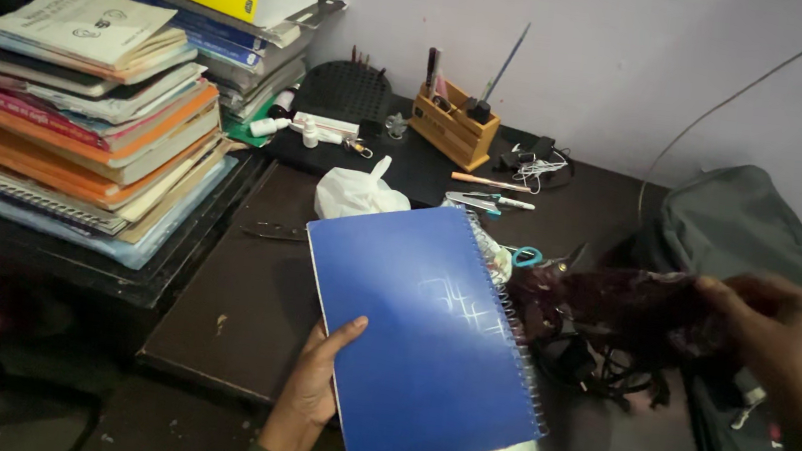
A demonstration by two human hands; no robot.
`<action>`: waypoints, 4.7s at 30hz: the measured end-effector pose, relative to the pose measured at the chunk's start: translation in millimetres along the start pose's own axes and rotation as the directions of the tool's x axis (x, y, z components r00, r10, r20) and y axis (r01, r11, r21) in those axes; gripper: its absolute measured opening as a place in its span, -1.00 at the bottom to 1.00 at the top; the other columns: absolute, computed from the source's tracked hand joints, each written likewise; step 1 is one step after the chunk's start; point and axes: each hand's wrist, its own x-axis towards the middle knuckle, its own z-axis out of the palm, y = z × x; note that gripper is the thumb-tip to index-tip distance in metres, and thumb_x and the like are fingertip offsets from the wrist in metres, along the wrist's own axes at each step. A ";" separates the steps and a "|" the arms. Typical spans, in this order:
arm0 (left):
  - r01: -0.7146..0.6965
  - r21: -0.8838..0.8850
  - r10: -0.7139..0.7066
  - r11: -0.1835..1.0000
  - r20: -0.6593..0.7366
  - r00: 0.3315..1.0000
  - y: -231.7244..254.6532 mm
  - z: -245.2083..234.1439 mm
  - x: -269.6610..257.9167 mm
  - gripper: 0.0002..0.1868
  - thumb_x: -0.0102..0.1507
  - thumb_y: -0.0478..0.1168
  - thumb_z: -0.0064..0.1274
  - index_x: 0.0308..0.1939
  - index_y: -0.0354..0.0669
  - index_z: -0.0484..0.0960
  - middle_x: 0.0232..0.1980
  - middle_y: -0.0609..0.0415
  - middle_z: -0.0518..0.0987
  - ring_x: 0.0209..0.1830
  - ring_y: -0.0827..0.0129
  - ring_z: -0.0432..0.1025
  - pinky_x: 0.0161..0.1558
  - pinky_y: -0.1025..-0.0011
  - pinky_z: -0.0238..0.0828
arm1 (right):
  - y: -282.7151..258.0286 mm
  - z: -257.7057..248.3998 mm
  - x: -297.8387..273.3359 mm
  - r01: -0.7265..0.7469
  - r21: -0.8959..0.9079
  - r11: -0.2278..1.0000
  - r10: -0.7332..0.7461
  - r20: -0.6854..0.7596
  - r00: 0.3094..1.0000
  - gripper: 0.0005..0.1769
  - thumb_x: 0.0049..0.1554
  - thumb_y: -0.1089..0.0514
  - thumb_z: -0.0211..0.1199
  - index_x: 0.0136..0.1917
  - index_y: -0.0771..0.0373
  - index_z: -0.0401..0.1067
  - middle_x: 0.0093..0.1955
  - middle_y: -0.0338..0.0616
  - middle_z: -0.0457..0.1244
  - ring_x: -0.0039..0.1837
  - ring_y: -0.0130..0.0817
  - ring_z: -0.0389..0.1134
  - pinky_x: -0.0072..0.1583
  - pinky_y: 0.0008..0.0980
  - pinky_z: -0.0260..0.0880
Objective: The person organizes a cluttered desk by stacking books and notebooks, then wipes the desk surface and a backpack with a cloth. The person also plugs a power adapter into a wall socket and wipes the adapter and a laptop sleeve.
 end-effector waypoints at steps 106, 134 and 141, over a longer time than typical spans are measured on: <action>0.086 0.986 0.932 -0.142 0.103 0.348 385.5 74.6 279.6 -0.10 0.31 0.23 -0.07 0.57 -0.10 -0.02 0.58 -0.47 -0.09 0.54 -0.37 -0.23 0.45 -0.19 -0.18 | -312.6 197.6 -5.1 0.801 0.354 0.484 -0.784 -0.231 0.576 -0.40 -0.04 0.54 0.16 0.26 0.24 0.47 0.35 0.01 0.31 0.33 -0.05 0.39 0.23 -0.24 0.42; -0.031 0.795 0.269 -0.606 0.241 0.932 150.8 1.6 117.2 -0.68 0.18 -0.30 0.12 0.02 -0.23 0.57 0.10 -0.13 0.57 0.15 -0.10 0.41 0.13 0.00 0.38 | -168.1 181.9 -81.0 0.517 0.454 0.726 -0.595 0.037 0.803 -0.47 -0.08 0.40 0.24 0.20 0.22 0.51 0.32 0.00 0.33 0.32 -0.10 0.40 0.26 -0.24 0.42; -0.069 0.803 0.305 -0.592 0.303 0.903 155.7 -18.5 102.4 -0.61 0.21 -0.25 0.13 0.11 -0.22 0.52 0.08 -0.12 0.55 0.16 -0.05 0.40 0.14 0.02 0.35 | -167.4 209.4 -86.9 0.485 0.405 0.775 -0.613 0.297 0.732 -0.44 -0.12 0.41 0.24 0.17 0.13 0.54 0.32 -0.11 0.34 0.34 -0.05 0.37 0.32 -0.20 0.36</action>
